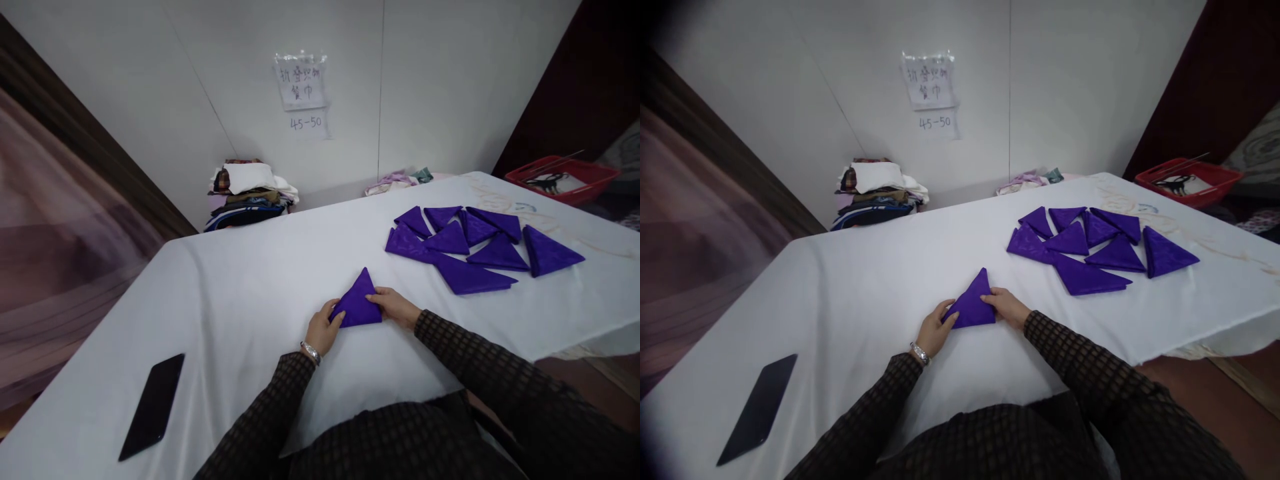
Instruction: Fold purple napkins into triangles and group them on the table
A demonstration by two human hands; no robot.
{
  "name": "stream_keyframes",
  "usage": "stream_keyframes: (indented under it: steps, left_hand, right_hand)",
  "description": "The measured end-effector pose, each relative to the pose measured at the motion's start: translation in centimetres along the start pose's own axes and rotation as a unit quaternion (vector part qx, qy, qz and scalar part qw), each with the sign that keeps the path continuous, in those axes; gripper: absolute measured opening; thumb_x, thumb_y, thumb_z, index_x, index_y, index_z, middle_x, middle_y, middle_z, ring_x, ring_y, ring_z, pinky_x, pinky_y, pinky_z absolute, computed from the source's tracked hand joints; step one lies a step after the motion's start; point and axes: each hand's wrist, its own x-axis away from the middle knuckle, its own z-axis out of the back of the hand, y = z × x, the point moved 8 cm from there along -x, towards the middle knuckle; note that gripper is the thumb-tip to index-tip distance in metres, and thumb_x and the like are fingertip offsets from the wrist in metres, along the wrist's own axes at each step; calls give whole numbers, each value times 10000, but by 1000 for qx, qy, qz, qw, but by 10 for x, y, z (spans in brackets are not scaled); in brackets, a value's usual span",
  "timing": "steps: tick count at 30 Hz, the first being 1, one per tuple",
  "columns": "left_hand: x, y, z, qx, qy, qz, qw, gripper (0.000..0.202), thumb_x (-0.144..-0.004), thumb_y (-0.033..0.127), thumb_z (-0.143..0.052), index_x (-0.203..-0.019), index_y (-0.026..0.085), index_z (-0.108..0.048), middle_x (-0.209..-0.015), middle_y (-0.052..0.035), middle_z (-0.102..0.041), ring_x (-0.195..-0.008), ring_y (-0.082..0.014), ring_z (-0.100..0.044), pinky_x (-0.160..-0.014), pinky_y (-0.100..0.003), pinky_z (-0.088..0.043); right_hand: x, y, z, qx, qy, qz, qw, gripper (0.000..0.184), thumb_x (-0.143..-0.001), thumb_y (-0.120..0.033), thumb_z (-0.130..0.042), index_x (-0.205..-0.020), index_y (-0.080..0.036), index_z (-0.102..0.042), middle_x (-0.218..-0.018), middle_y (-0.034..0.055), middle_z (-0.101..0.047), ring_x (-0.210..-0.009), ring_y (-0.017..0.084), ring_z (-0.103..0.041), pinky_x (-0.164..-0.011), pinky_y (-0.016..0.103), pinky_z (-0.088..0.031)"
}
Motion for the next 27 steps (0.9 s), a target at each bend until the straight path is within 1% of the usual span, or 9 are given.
stream_keyframes:
  steps: [2, 4, 7, 9, 12, 16, 18, 23, 27]
  left_hand:
    - [-1, 1, 0, -37, 6, -9, 999, 347, -852, 397, -474, -1139, 225, -563, -859, -12, -697, -776, -171, -644, -732, -298, -499]
    - [-1, 0, 0, -64, 6, -13, 998, 331, -853, 389, -473, -1127, 232, -574, -885, -14, -698, -801, -176, -641, -746, -303, -493]
    - [-3, 0, -1, -76, 0, -11, 997, 325, -848, 368, -482, -1128, 232, -576, -942, -24, -699, -850, -186, -639, -774, -311, -488]
    - [-4, 1, -1, -82, -1, -8, 997, 321, -845, 354, -486, -1126, 232, -578, -964, -27, -698, -869, -189, -637, -788, -314, -485]
    - [-5, 2, -1, -85, -7, -3, 996, 317, -843, 352, -487, -1125, 240, -579, -964, -22, -699, -863, -189, -636, -781, -315, -485]
    - [-4, 4, 0, -67, -8, 1, 998, 310, -847, 372, -481, -1108, 237, -579, -902, -15, -698, -794, -182, -638, -736, -319, -491]
    - [-2, 3, 3, -53, 9, 3, 999, 307, -842, 386, -493, -1092, 230, -580, -886, -17, -691, -795, -180, -633, -735, -320, -491]
    - [9, -3, 18, -54, 82, 14, 995, 360, -797, 386, -561, -1105, 200, -569, -883, -31, -652, -852, -187, -608, -805, -349, -479]
    - [16, -7, 22, -61, 98, 12, 993, 365, -767, 329, -599, -1111, 209, -572, -866, -21, -634, -837, -182, -590, -816, -358, -471]
  right_hand:
    - [-1, -2, -1, 1, -6, -8, 1000, 132, -785, -229, -614, -893, -157, -589, -794, 56, -701, -666, 157, -651, -618, 297, -546]
    - [-3, -7, 1, 41, 2, -7, 999, 131, -802, -265, -608, -870, -159, -573, -763, 48, -688, -638, 146, -638, -571, 269, -535]
    - [-10, -17, 9, 129, 37, 6, 991, 197, -809, -347, -614, -786, -162, -548, -616, 8, -626, -509, 110, -571, -421, 190, -445]
    - [-16, -23, 14, 160, 55, 12, 985, 241, -801, -375, -623, -738, -163, -530, -534, -20, -569, -436, 90, -515, -362, 169, -380]
    - [-26, -29, 19, 191, 69, 17, 979, 249, -799, -371, -627, -713, -164, -521, -468, -46, -509, -383, 80, -469, -340, 174, -361]
    - [-35, -33, 22, 232, 82, 35, 969, 230, -817, -320, -600, -675, -179, -488, -405, -76, -442, -322, 68, -407, -311, 175, -320]
    - [-37, -34, 23, 249, 85, 43, 964, 236, -816, -304, -597, -656, -185, -471, -387, -81, -430, -300, 63, -385, -298, 175, -293]
    - [-38, -35, 24, 284, 77, 43, 955, 256, -816, -311, -595, -639, -191, -453, -362, -78, -437, -280, 65, -386, -295, 173, -274]
    - [-38, -36, 24, 302, 67, 29, 951, 259, -834, -338, -575, -657, -194, -452, -363, -78, -440, -283, 72, -401, -300, 173, -275]
